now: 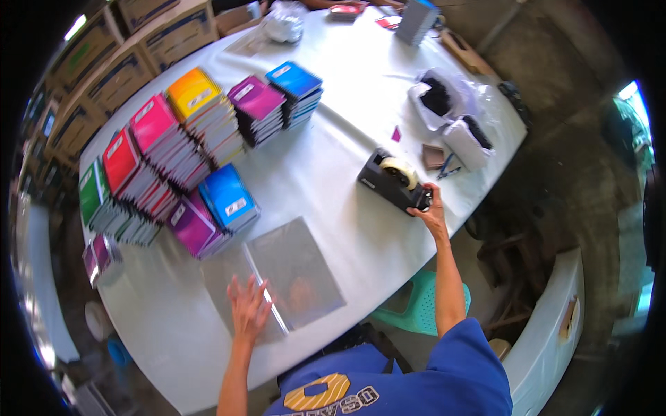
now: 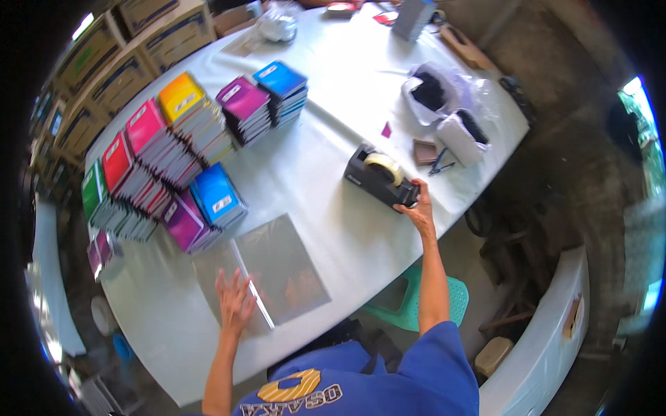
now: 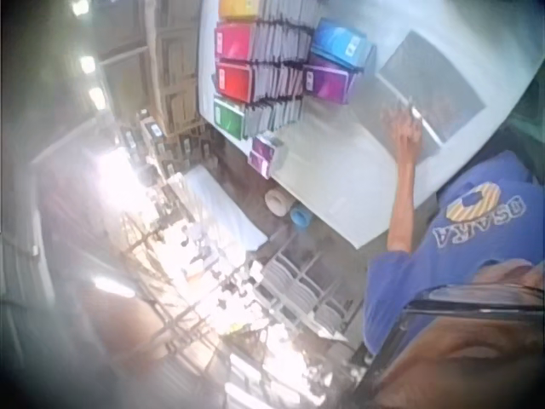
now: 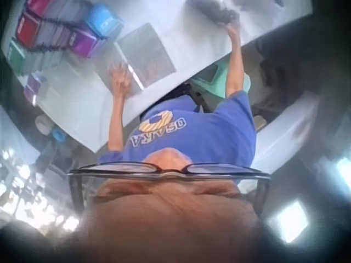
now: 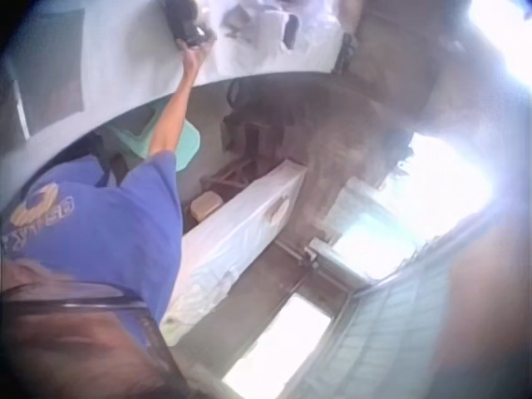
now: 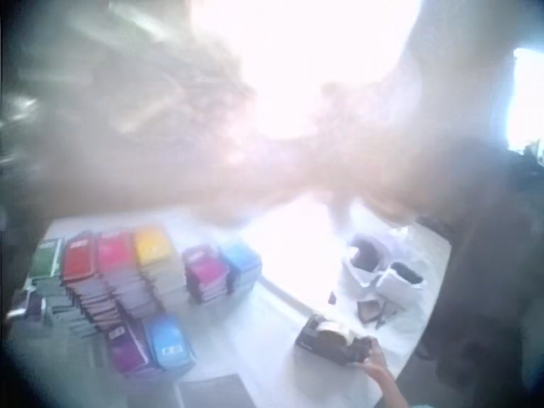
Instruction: The person stacks spiral notebooks, places them into a clear plastic sleeve, and seals the package with tape from a dispenser.
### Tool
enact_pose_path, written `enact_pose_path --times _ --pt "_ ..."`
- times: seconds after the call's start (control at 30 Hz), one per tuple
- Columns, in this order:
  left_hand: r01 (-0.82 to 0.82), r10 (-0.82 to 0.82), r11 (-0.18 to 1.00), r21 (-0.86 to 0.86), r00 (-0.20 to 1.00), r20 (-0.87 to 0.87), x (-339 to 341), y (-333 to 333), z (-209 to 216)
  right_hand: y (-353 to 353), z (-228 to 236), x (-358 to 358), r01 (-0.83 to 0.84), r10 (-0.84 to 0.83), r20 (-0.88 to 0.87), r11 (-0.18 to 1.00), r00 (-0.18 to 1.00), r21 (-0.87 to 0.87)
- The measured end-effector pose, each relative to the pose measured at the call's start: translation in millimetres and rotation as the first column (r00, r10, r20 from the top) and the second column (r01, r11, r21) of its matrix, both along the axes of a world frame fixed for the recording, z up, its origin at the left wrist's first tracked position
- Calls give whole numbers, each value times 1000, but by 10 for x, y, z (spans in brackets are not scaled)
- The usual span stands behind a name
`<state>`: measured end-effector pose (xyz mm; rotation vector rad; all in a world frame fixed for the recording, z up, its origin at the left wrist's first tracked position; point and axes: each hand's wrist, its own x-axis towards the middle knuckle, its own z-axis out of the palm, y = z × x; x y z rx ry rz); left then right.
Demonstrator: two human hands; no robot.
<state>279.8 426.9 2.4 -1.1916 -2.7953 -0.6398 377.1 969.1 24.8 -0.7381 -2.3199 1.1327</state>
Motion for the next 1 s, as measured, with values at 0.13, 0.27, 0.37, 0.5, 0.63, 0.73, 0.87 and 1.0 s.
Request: enact_pose_path --times 0.13,0.27,0.37,0.5,0.63,0.73,0.87,1.0 --pt "-49 50 997 -57 999 10 -50 473 -50 -291 -173 132 155 -151 -82 986 985 52" --pt "-146 142 971 -188 989 -36 219 493 -154 -701 -213 73 429 -398 -200 891 895 148" --pt "-232 225 951 -204 973 -57 466 484 -208 -817 -319 173 522 -499 -152 821 853 233" --pt "-238 236 947 -214 971 -36 534 497 -225 -701 -288 328 478 -476 -73 839 876 259" --pt "-209 221 952 -225 975 32 477 397 -139 -886 268 255 371 -344 -161 727 925 577" --pt "-317 325 940 -130 945 45 235 347 213 -1542 774 -516 -62 146 -220 934 964 351" --pt "-532 555 802 272 832 -8 -648 222 692 -2131 841 -2126 -337 588 -214 683 780 648" --pt "-475 444 774 419 879 175 -846 341 1142 -1806 875 -3402 -97 388 -68 391 919 915"
